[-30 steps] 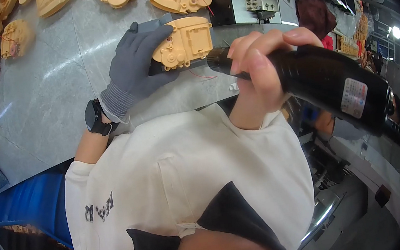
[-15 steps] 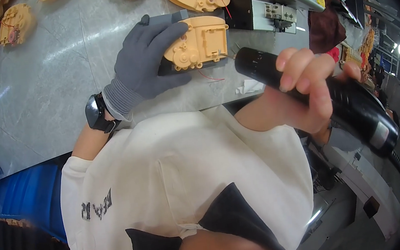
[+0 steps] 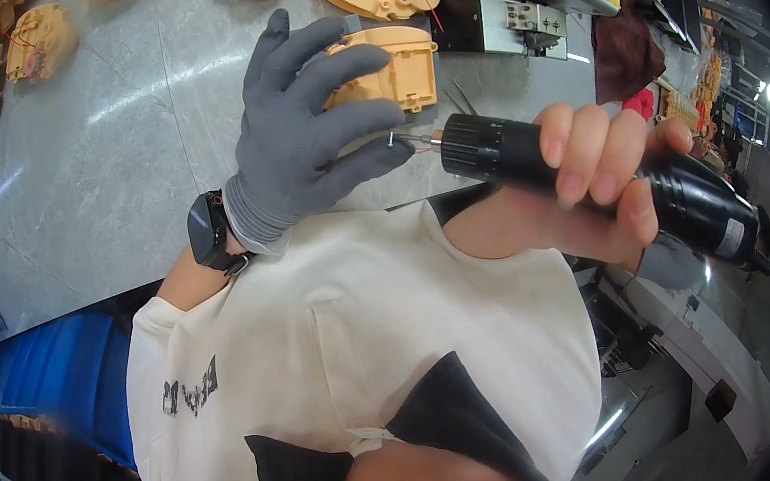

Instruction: The person assembles plastic housings by inserting internal components by hand, placing the housings onto a fixture, and fastening them together using an electric screwdriver.

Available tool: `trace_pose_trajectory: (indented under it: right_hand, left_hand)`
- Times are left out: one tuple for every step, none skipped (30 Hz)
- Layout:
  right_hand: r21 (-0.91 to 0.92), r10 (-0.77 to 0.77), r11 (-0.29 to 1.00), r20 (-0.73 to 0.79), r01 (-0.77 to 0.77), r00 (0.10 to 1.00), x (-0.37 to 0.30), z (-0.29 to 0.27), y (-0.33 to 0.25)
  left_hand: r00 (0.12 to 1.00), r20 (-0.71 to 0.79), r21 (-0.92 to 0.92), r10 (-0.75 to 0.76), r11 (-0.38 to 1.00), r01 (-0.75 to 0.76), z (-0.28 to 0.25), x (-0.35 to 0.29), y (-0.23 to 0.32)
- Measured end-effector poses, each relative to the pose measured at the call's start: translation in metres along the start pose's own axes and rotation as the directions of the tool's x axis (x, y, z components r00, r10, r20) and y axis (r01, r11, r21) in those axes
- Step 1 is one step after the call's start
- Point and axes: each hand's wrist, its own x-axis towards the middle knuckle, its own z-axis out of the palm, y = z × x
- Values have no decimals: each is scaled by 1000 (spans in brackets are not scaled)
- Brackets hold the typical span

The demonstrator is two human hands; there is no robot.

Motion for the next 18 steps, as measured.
trace_pose_trajectory:
  right_hand:
    - [-8,-3,1000,1,3,1000,-1,0,-1]
    - [-9,-4,1000,1,4,1000,-2,1,-1]
    - [-1,-10,1000,-18,10,1000,-2,3,-1]
    - [12,-13,1000,-37,13,999,-3,3,0]
    - [15,-13,1000,-36,13,999,-4,3,0]
    - [9,-6,1000,-35,6,999,-4,3,0]
    - [1,1,1000,-35,0,999,-4,3,0]
    - [1,-1,1000,-34,1,999,-4,3,0]
    - [11,0,1000,-39,0,999,-4,4,0]
    - [22,2,1000,-43,-1,999,-4,4,0]
    - [23,2,1000,-43,-1,999,-4,4,-1]
    - [16,7,1000,-42,-6,999,-4,3,-1]
    - [8,11,1000,-42,-11,999,-5,3,-1]
    - [8,9,1000,-41,-9,999,-5,3,-2]
    - [10,-3,1000,-51,4,999,-6,4,-2]
    - [10,-14,1000,-62,15,998,-7,4,-3]
    - [11,-15,1000,-62,15,998,-8,5,-4]
    - [22,-46,999,-71,47,996,-9,6,-5]
  left_hand:
    - [1000,1,-12,0,1000,0,0,-1,2]
    - [1000,2,-25,0,1000,1,0,-2,3]
    - [1000,1,-25,2,1000,-2,0,-2,4]
    - [1000,-8,-33,-5,999,5,0,-3,5]
    - [1000,-16,-41,-11,999,10,0,-3,5]
    - [1000,-16,-38,-11,999,11,0,-3,7]
    - [1000,-23,-42,-19,999,18,0,-3,9]
    - [999,-29,-46,-25,999,24,0,-2,10]
    - [999,-29,-45,-24,999,22,0,-1,10]
    - [1000,-8,-38,-5,999,5,-1,0,11]
    - [1000,12,-31,13,999,-13,-2,0,11]
    - [1000,12,-29,14,999,-13,-1,-1,11]
    - [1000,16,-38,26,999,-25,-1,-2,10]
    - [999,21,-46,38,998,-37,0,-2,9]
    - [999,20,-45,40,998,-39,0,-3,10]
    - [999,7,-56,32,998,-32,0,-4,12]
    - [1000,-7,-68,23,997,-24,0,-5,13]
    - [1000,-6,-68,23,997,-24,-1,-5,13]
